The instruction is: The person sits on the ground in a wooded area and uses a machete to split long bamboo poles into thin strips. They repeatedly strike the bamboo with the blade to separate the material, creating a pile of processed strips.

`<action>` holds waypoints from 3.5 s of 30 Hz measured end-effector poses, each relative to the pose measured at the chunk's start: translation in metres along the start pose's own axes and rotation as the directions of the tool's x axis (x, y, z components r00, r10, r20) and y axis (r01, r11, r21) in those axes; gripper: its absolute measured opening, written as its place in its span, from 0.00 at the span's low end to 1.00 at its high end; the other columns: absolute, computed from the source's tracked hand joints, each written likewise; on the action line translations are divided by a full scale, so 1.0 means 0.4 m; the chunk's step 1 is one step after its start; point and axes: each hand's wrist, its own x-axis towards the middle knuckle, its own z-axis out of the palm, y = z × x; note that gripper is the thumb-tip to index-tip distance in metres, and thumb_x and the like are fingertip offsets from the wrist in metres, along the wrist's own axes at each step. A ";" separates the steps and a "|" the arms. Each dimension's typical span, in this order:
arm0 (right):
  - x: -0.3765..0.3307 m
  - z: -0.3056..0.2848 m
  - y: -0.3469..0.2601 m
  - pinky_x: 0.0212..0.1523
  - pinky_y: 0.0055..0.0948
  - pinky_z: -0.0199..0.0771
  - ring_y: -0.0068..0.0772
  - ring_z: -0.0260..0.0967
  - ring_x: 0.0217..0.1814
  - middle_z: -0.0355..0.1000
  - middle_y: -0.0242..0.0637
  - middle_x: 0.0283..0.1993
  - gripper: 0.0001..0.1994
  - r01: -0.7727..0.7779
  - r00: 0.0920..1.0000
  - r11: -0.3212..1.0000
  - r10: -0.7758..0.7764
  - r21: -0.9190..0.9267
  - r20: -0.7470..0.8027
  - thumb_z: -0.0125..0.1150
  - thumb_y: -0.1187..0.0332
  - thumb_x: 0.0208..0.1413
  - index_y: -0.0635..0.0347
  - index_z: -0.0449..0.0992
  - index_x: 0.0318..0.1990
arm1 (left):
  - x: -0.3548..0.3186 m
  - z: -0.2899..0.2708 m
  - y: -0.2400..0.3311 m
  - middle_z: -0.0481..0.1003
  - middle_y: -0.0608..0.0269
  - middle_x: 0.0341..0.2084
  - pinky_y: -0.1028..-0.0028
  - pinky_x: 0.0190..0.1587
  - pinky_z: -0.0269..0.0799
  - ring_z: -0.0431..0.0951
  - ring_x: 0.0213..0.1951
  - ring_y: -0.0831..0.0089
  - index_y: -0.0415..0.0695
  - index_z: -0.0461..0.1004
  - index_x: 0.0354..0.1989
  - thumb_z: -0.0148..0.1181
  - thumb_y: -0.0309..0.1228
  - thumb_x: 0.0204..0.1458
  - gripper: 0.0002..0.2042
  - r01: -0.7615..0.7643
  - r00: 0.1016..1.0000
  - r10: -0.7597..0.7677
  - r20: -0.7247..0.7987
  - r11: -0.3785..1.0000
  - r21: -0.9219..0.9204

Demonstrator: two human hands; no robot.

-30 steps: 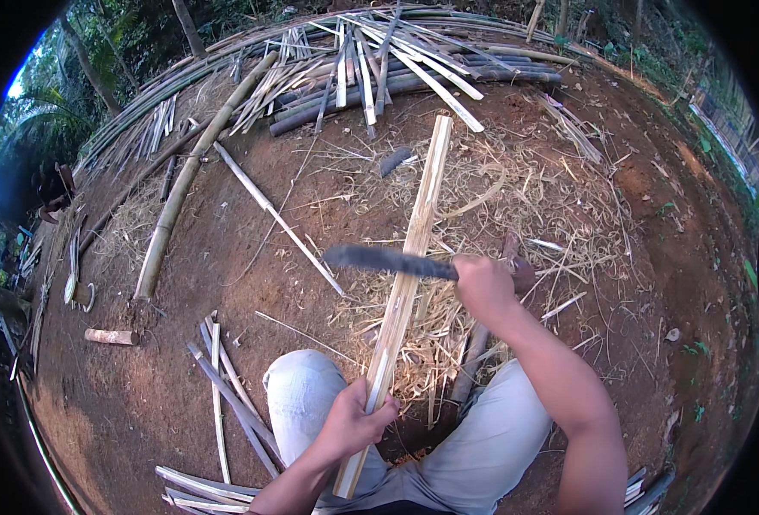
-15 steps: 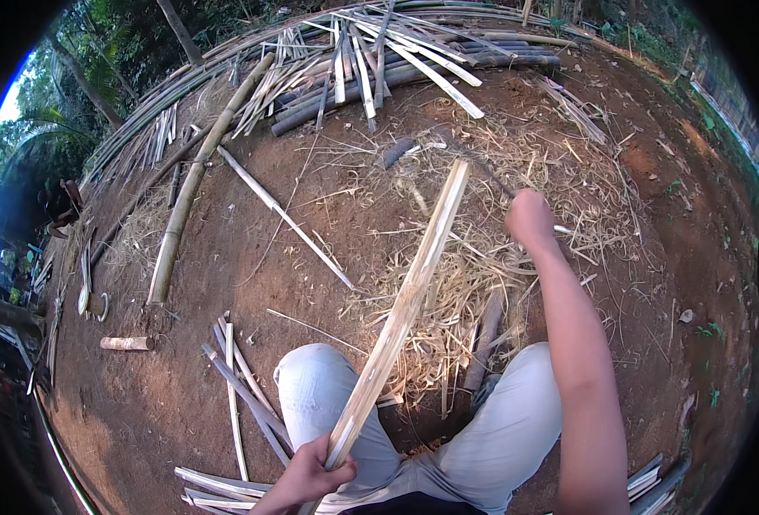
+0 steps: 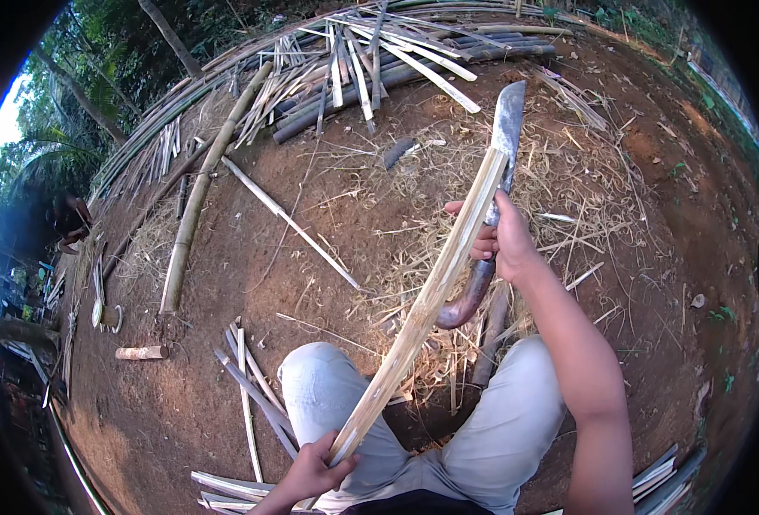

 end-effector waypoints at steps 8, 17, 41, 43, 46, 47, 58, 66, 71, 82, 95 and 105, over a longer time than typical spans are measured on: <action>-0.018 0.025 0.001 0.14 0.20 0.43 0.13 0.38 0.10 0.42 0.15 0.11 0.26 0.200 0.980 0.974 -0.201 0.108 -0.001 0.46 0.51 0.63 0.71 0.76 0.41 | -0.037 -0.013 -0.022 0.73 0.65 0.19 0.77 0.24 0.73 0.78 0.21 0.79 0.37 0.67 0.42 0.61 0.28 0.57 0.11 0.062 0.997 -0.059 0.054 0.997 -0.055; -0.063 0.090 0.002 0.14 0.19 0.41 0.11 0.39 0.10 0.45 0.15 0.11 0.19 0.125 0.991 0.991 -0.122 -0.053 0.046 0.56 0.57 0.63 0.71 0.77 0.40 | 0.041 -0.041 0.111 0.77 0.51 0.44 0.68 0.50 0.75 0.80 0.46 0.64 0.34 0.65 0.55 0.63 0.31 0.55 0.23 -0.498 0.835 0.550 -0.029 0.776 0.386; -0.076 0.154 0.226 0.23 0.39 0.75 0.43 0.75 0.21 0.71 0.42 0.19 0.05 0.518 0.743 -0.296 -0.308 -0.802 0.594 0.56 0.73 0.45 0.59 0.70 0.21 | 0.368 0.028 0.209 0.61 0.74 0.22 0.82 0.20 0.52 0.56 0.19 0.88 0.44 0.64 0.33 0.43 0.32 0.67 0.10 -0.385 0.922 0.321 -0.217 0.823 -0.417; -0.056 0.164 0.233 0.22 0.38 0.75 0.42 0.75 0.20 0.71 0.42 0.19 0.05 0.523 0.697 -0.351 -0.348 -0.776 0.627 0.56 0.73 0.44 0.58 0.71 0.20 | 0.387 0.018 0.178 0.61 0.75 0.22 0.83 0.20 0.51 0.56 0.19 0.88 0.44 0.64 0.33 0.43 0.33 0.67 0.10 -0.415 0.905 0.348 -0.245 0.850 -0.325; -0.033 0.174 0.247 0.23 0.37 0.75 0.41 0.74 0.20 0.71 0.40 0.19 0.05 0.518 0.661 -0.408 -0.366 -0.752 0.654 0.56 0.73 0.43 0.58 0.71 0.19 | 0.410 0.004 0.156 0.68 0.66 0.20 0.74 0.23 0.62 0.66 0.20 0.81 0.40 0.69 0.37 0.46 0.32 0.65 0.09 -0.421 0.884 0.352 -0.308 0.886 -0.194; -0.024 0.177 0.252 0.23 0.36 0.76 0.41 0.74 0.20 0.72 0.40 0.19 0.04 0.515 0.656 -0.422 -0.366 -0.746 0.660 0.56 0.74 0.43 0.58 0.71 0.19 | 0.408 0.001 0.153 0.69 0.64 0.20 0.72 0.24 0.65 0.68 0.21 0.79 0.39 0.70 0.38 0.47 0.32 0.65 0.09 -0.412 0.886 0.340 -0.316 0.890 -0.196; 0.135 0.106 0.097 0.31 0.45 0.75 0.48 0.76 0.27 0.73 0.46 0.21 0.05 0.093 0.816 -0.241 -0.538 -0.966 0.213 0.55 0.77 0.46 0.60 0.73 0.22 | 0.389 -0.003 0.200 0.60 0.75 0.20 0.84 0.16 0.50 0.54 0.16 0.90 0.41 0.66 0.41 0.43 0.39 0.68 0.13 -0.439 0.894 0.361 -0.264 0.823 -0.360; 0.096 0.107 0.120 0.28 0.45 0.75 0.47 0.76 0.25 0.75 0.46 0.23 0.04 0.279 0.744 -0.405 -0.482 -0.870 0.463 0.55 0.76 0.48 0.60 0.74 0.25 | 0.368 0.008 0.183 0.58 0.76 0.19 0.83 0.17 0.50 0.53 0.16 0.90 0.43 0.66 0.39 0.44 0.39 0.68 0.12 -0.378 0.925 0.335 -0.177 0.793 -0.477; 0.117 0.068 0.063 0.28 0.43 0.76 0.48 0.76 0.26 0.75 0.46 0.22 0.06 -0.011 0.833 -0.305 -0.530 -0.952 0.160 0.53 0.77 0.51 0.61 0.75 0.25 | 0.384 0.009 0.232 0.58 0.76 0.19 0.83 0.18 0.50 0.53 0.17 0.89 0.44 0.65 0.39 0.44 0.39 0.67 0.11 -0.259 0.965 0.232 -0.120 0.803 -0.537; 0.118 -0.068 0.075 0.32 0.42 0.76 0.55 0.74 0.25 0.73 0.51 0.21 0.05 -0.088 0.782 0.201 -0.593 -0.976 -0.193 0.59 0.74 0.50 0.68 0.77 0.27 | 0.336 0.020 0.209 0.59 0.75 0.20 0.84 0.18 0.53 0.56 0.16 0.87 0.42 0.68 0.41 0.46 0.39 0.67 0.12 -0.114 0.984 0.179 0.022 0.714 -0.691; -0.041 0.173 0.252 0.29 0.45 0.76 0.48 0.76 0.25 0.73 0.47 0.21 0.03 0.465 0.839 -0.223 -0.198 -0.857 0.507 0.55 0.74 0.44 0.60 0.73 0.23 | 0.361 -0.022 0.199 0.60 0.75 0.22 0.83 0.20 0.52 0.55 0.19 0.87 0.44 0.66 0.39 0.45 0.38 0.67 0.11 -0.153 0.987 0.148 -0.068 0.708 -0.690; 0.077 0.169 0.198 0.32 0.46 0.75 0.51 0.75 0.26 0.74 0.48 0.23 0.01 0.219 0.910 -0.174 -0.319 -0.960 0.265 0.60 0.76 0.42 0.62 0.75 0.25 | 0.390 -0.005 0.176 0.58 0.78 0.21 0.84 0.19 0.50 0.53 0.18 0.90 0.46 0.66 0.38 0.44 0.42 0.67 0.13 -0.229 0.973 0.171 -0.157 0.821 -0.523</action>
